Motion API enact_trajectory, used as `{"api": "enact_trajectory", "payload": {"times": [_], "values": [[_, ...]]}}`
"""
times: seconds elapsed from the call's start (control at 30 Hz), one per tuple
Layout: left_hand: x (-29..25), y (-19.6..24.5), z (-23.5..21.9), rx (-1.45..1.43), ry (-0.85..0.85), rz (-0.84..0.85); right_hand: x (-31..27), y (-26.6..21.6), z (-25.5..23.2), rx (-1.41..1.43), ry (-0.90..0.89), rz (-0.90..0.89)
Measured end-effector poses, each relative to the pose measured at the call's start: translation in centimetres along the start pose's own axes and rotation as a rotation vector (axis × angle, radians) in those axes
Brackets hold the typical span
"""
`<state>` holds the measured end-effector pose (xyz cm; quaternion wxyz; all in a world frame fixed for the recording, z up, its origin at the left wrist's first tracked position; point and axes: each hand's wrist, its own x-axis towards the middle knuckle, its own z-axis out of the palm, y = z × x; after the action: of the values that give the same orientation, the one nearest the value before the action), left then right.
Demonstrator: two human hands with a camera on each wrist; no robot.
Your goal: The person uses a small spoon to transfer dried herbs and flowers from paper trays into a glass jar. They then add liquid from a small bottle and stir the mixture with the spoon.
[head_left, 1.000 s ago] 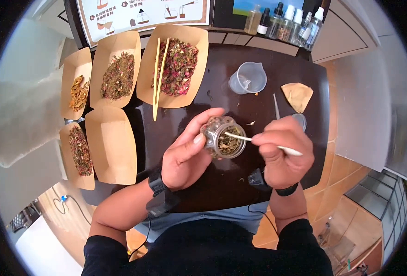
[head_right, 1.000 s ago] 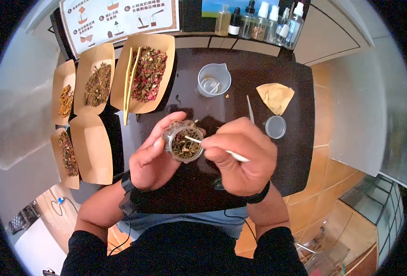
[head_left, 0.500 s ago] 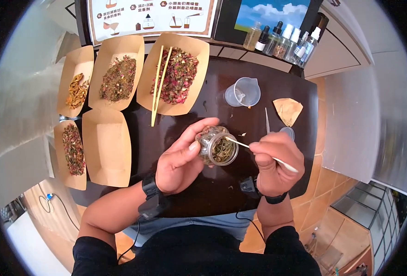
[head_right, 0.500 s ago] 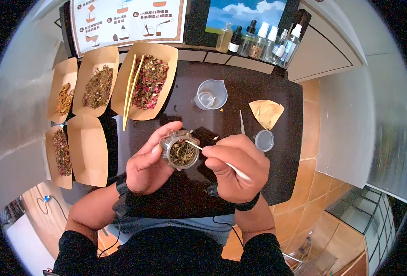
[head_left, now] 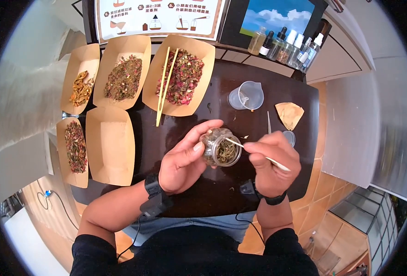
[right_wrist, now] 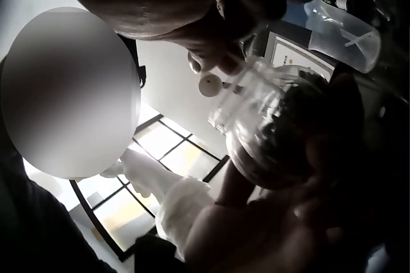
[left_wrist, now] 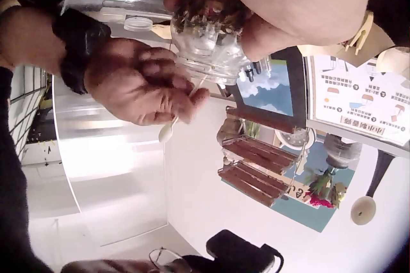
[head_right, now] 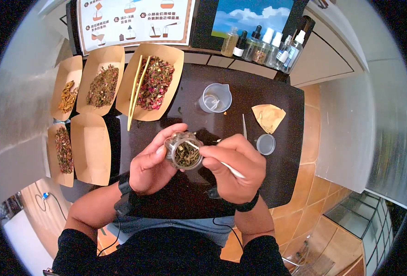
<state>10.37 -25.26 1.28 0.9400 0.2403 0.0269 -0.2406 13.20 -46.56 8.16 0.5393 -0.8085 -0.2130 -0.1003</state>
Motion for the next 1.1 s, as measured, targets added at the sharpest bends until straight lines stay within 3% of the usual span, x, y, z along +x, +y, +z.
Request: {"api": "enact_trajectory", "payload": {"times": [0.07, 0.13, 0.27, 0.33, 0.4, 0.47, 0.53, 0.6, 0.67, 0.73, 0.83, 0.93, 1.1], "values": [[-0.1, -0.1, 0.0, 0.012, 0.023, 0.008, 0.0, 0.0, 0.1, 0.051, -0.018, 0.008], [-0.1, 0.0, 0.0, -0.012, -0.003, 0.015, 0.2, -0.1, 0.9, -0.033, -0.146, 0.098], [0.1, -0.2, -0.1, -0.029, -0.007, 0.026, -0.1, 0.0, -0.2, 0.022, 0.024, 0.025], [-0.1, -0.1, 0.0, -0.027, -0.008, 0.016, -0.1, -0.2, -0.3, 0.056, 0.021, 0.031], [-0.1, -0.2, 0.0, -0.031, -0.022, 0.025, 0.0, -0.3, 0.2, 0.022, -0.151, 0.095], [0.0, -0.2, 0.0, -0.036, -0.043, 0.025, 0.0, -0.5, 0.5, 0.001, -0.135, 0.113], [0.0, -0.3, -0.2, -0.037, -0.042, 0.031, -0.2, -0.3, -0.1, 0.042, 0.014, 0.042], [0.0, -0.4, -0.3, -0.04, -0.043, 0.032, 0.1, -0.3, -0.5, 0.034, 0.004, -0.005], [0.0, -0.4, -0.3, -0.04, -0.044, 0.029, 0.3, -0.2, 0.2, -0.114, -0.18, -0.016], [0.1, -0.3, -0.1, -0.044, -0.046, 0.035, 0.0, -0.1, 0.8, -0.116, -0.141, -0.023], [0.0, -0.3, -0.2, -0.043, -0.041, 0.026, -0.6, -0.5, 0.3, -0.066, 0.064, 0.018], [0.1, -0.4, -0.3, -0.043, -0.06, 0.044, 0.0, 0.5, 1.3, -0.156, -0.086, -0.04], [0.2, -0.4, -0.4, -0.028, -0.055, 0.046, -0.2, -0.5, 0.6, -0.102, 0.043, -0.044]]}}
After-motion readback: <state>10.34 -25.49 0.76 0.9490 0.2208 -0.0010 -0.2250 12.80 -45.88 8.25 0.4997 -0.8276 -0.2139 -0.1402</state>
